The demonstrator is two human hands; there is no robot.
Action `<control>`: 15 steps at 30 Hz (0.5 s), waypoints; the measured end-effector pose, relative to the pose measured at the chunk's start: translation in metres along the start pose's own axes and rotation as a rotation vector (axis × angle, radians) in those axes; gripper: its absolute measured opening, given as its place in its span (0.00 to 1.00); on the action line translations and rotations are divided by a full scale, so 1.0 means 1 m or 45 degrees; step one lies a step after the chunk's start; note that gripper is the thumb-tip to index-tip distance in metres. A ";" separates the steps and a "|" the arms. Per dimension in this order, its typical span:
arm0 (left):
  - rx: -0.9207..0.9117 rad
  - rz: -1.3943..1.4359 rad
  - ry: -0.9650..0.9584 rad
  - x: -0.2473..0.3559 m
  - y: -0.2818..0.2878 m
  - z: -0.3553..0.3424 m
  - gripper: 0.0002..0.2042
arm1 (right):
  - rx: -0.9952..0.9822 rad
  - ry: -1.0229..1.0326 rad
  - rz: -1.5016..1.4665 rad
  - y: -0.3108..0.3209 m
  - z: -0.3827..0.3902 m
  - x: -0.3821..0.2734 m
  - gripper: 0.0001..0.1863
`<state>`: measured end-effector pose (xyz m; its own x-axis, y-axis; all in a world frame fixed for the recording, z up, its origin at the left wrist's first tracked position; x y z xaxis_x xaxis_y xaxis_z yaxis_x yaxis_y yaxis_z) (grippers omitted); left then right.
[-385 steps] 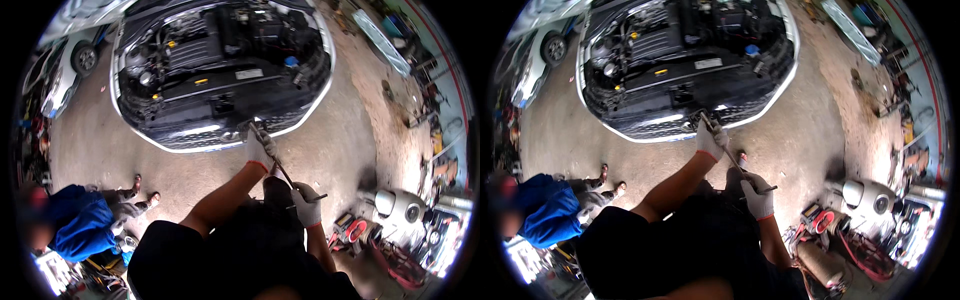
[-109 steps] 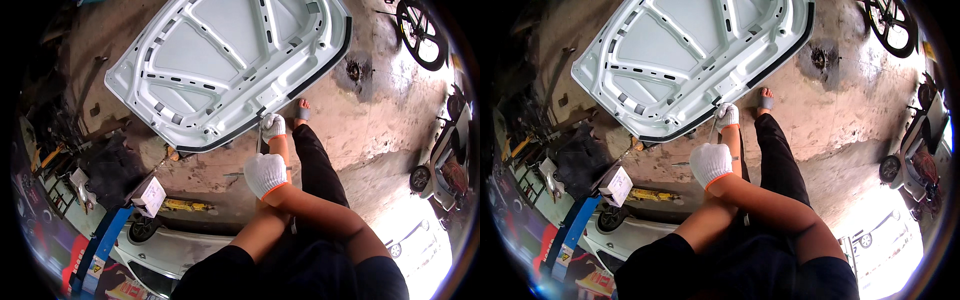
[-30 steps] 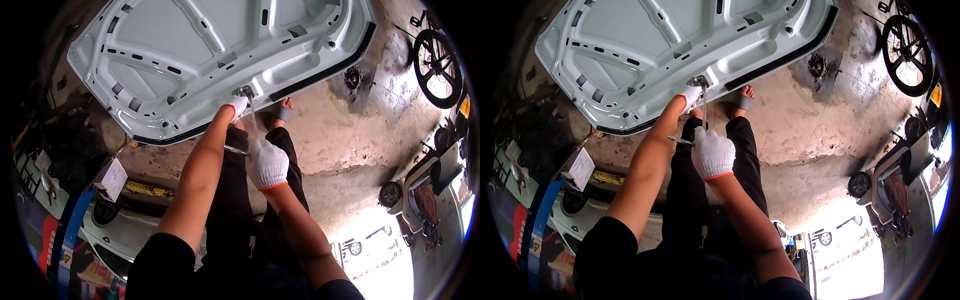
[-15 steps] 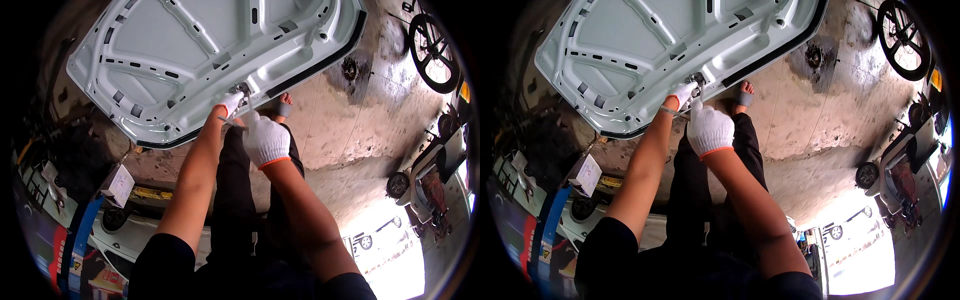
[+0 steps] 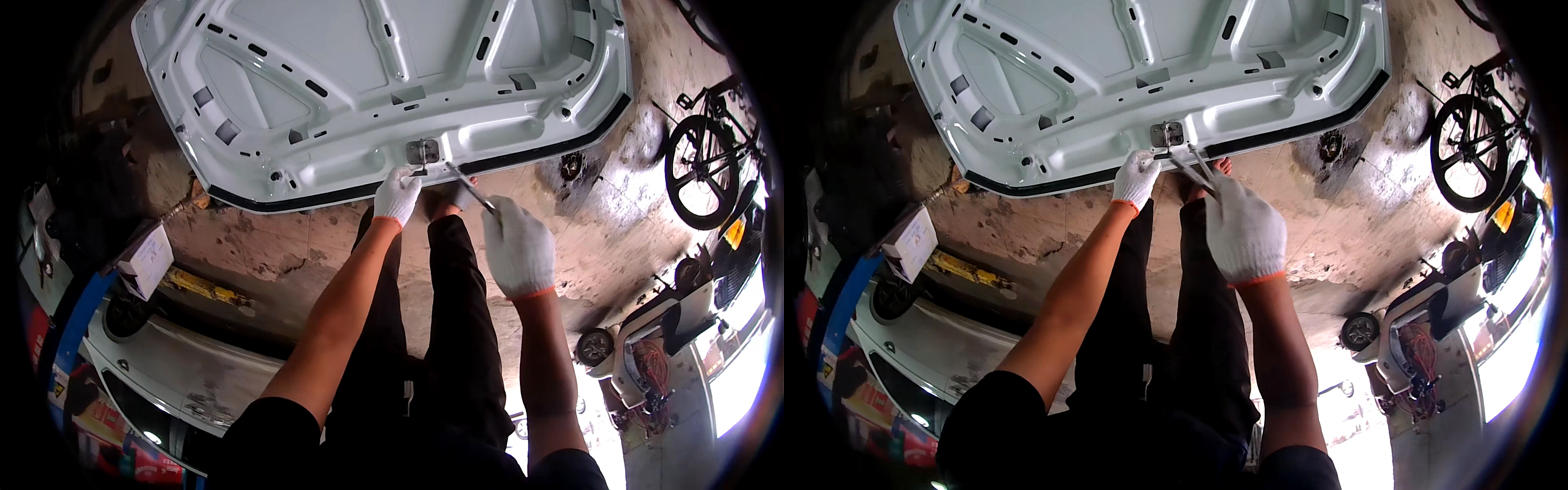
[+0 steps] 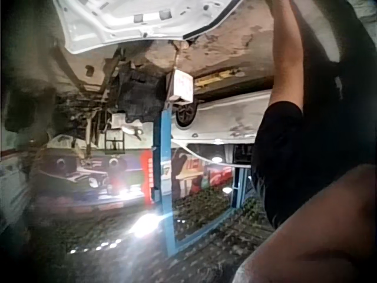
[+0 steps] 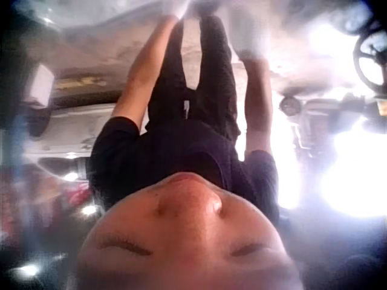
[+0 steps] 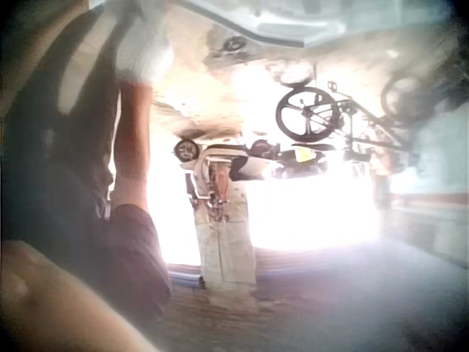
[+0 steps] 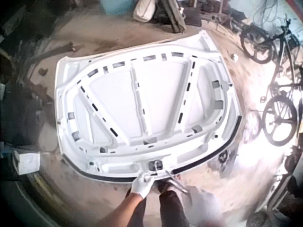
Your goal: The person installs a rubber seal onto a detached car hood and then uses a wrench to tighten bolts on the hood latch mechanism.
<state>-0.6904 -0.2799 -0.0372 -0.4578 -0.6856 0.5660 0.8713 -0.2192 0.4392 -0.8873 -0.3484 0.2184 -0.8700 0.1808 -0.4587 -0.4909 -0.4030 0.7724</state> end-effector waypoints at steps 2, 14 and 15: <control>-0.020 -0.003 -0.048 0.001 0.003 0.002 0.17 | -0.080 -0.102 -0.053 0.020 0.004 -0.001 0.11; -0.493 1.057 0.185 -0.024 0.064 -0.072 0.10 | 0.415 0.609 0.592 -0.075 -0.079 0.145 0.12; -0.531 1.111 0.267 -0.011 0.074 -0.074 0.10 | 0.423 0.690 0.595 -0.090 -0.094 0.162 0.12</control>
<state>-0.6072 -0.3399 -0.0628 0.3801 -0.8231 0.4218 0.8992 0.2222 -0.3768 -0.9802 -0.3669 0.0331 -0.8881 -0.4384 -0.1382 -0.1419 -0.0244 0.9896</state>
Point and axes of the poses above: each hand's wrist, its own z-axis away from the middle knuckle, its own y-axis out of the back of the hand, x = y × z, the point moved 1 cm from there along -z, towards the middle knuckle, and after that the axes turned 5 degrees about y, right-handed, at the moved point
